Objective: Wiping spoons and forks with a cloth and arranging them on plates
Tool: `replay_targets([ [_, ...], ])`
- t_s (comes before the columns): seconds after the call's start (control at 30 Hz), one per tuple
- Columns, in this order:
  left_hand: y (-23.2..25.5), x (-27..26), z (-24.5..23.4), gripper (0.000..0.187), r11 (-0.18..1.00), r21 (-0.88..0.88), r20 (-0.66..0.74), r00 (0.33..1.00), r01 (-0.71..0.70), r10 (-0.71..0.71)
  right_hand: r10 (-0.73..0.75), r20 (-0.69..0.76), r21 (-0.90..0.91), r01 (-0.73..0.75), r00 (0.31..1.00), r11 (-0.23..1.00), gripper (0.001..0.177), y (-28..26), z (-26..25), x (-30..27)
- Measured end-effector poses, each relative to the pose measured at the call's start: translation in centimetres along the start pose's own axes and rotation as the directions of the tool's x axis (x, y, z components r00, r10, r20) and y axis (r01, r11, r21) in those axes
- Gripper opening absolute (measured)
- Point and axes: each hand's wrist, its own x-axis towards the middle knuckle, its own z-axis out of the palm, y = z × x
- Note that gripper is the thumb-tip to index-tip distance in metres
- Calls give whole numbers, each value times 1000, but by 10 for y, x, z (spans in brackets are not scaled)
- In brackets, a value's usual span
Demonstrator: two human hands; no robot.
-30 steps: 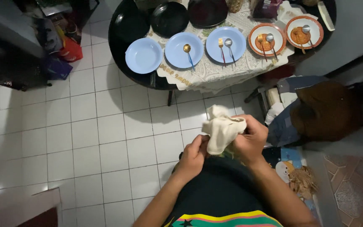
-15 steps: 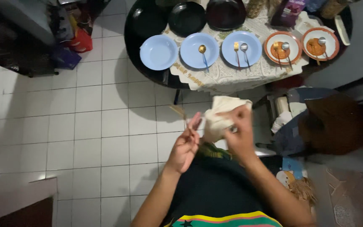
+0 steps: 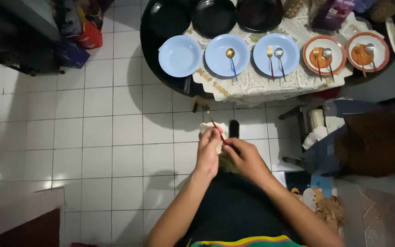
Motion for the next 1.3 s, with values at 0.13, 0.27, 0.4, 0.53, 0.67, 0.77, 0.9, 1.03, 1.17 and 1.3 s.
replay_targets([
  [0.13,25,28,12,42,998,62,-122,992,31,-24,17,-5,86,-17,1000,996,12,43,-2,55],
  [0.27,46,55,22,35,994,105,-242,970,23,3,279,47,350,-278,959,894,19,99,-9,142],
  [0.4,15,102,0,30,992,73,-258,962,105,-83,421,63,456,-402,905,794,14,213,25,237],
  [0.53,-4,162,-1,29,989,-2,-276,951,147,-142,513,96,573,-469,853,672,19,267,57,298],
  [0.67,-12,211,4,30,973,-210,-284,947,94,-153,556,102,613,-493,825,618,17,297,82,331],
  [0.77,-3,226,18,31,970,-233,-319,936,72,-146,587,128,620,-527,799,582,18,295,82,344],
  [0.9,-9,241,16,29,973,-224,-348,927,64,-141,612,147,623,-554,777,553,21,292,84,357],
  [1.03,-8,236,17,31,964,-260,-376,914,53,-152,641,177,604,-597,747,528,22,316,96,363],
  [1.17,-18,240,13,29,952,-303,-396,903,44,-167,669,224,592,-644,708,484,25,296,85,362],
  [1.3,-31,253,13,29,952,-302,-381,909,53,-171,683,313,593,-697,660,402,37,273,75,349],
])
